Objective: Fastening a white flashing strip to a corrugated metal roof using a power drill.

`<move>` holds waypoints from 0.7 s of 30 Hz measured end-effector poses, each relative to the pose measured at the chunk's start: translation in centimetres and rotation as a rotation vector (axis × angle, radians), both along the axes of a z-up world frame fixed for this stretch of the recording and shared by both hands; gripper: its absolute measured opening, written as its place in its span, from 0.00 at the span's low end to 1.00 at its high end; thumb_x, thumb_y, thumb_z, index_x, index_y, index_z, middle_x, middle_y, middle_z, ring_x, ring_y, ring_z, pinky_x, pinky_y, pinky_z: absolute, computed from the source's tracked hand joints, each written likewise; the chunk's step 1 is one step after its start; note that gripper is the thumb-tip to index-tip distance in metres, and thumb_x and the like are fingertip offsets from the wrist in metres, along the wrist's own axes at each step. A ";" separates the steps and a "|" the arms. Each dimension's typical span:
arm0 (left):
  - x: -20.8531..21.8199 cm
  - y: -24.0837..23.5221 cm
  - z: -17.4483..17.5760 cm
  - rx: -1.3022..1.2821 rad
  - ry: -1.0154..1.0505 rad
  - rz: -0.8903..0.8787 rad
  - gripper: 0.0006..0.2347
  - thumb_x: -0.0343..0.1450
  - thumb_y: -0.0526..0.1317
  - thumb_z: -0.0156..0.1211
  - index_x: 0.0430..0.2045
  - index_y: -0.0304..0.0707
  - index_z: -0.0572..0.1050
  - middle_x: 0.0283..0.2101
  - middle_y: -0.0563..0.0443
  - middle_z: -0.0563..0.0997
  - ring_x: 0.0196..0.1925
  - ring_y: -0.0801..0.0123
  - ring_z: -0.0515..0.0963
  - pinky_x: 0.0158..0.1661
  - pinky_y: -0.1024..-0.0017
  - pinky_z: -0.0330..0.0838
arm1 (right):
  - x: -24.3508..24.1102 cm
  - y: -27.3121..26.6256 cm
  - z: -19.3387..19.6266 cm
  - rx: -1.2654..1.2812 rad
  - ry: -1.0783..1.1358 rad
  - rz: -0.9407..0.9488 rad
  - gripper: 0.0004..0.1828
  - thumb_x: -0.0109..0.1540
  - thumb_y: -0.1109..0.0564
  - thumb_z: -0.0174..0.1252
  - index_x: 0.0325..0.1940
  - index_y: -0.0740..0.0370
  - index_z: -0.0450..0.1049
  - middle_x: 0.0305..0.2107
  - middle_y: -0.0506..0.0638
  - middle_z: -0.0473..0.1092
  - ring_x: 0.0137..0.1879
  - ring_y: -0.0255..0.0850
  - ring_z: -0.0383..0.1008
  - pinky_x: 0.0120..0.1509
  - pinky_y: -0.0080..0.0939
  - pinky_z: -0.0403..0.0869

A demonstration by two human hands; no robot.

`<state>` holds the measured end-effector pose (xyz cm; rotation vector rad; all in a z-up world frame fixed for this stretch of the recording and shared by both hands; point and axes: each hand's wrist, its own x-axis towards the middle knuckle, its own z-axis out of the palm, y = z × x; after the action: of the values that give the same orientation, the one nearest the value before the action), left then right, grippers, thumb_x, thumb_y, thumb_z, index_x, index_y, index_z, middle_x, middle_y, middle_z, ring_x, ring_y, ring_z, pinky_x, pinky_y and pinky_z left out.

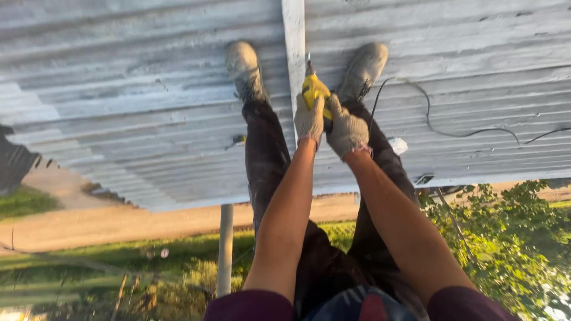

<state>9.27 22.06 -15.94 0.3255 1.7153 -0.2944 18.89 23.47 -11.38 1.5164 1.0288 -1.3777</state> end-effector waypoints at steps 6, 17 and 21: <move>-0.2 -2.6 -3.8 0.043 0.025 -0.038 0.40 0.69 0.69 0.48 0.74 0.48 0.53 0.65 0.31 0.71 0.69 0.40 0.69 0.66 0.51 0.66 | 0.0 0.8 0.0 -0.007 0.005 -0.056 0.40 0.65 0.48 0.46 0.79 0.43 0.39 0.59 0.55 0.69 0.59 0.57 0.77 0.63 0.62 0.75; -0.6 -1.9 -2.6 0.020 0.025 -0.010 0.37 0.70 0.65 0.51 0.72 0.48 0.55 0.67 0.28 0.69 0.70 0.40 0.67 0.67 0.51 0.64 | -0.3 -2.1 -1.6 0.039 0.003 0.021 0.48 0.60 0.50 0.53 0.81 0.43 0.39 0.57 0.54 0.71 0.57 0.56 0.78 0.61 0.59 0.75; -0.1 -1.9 -2.2 -0.007 0.032 0.055 0.36 0.71 0.64 0.51 0.73 0.49 0.56 0.68 0.29 0.67 0.71 0.39 0.65 0.68 0.52 0.63 | 0.1 -2.4 -1.9 0.026 0.014 0.047 0.48 0.61 0.49 0.52 0.81 0.43 0.38 0.58 0.54 0.70 0.57 0.57 0.78 0.62 0.60 0.73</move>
<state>9.21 20.14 -18.19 0.2688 1.7514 -0.2666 18.99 21.10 -13.31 1.4940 1.0879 -1.3485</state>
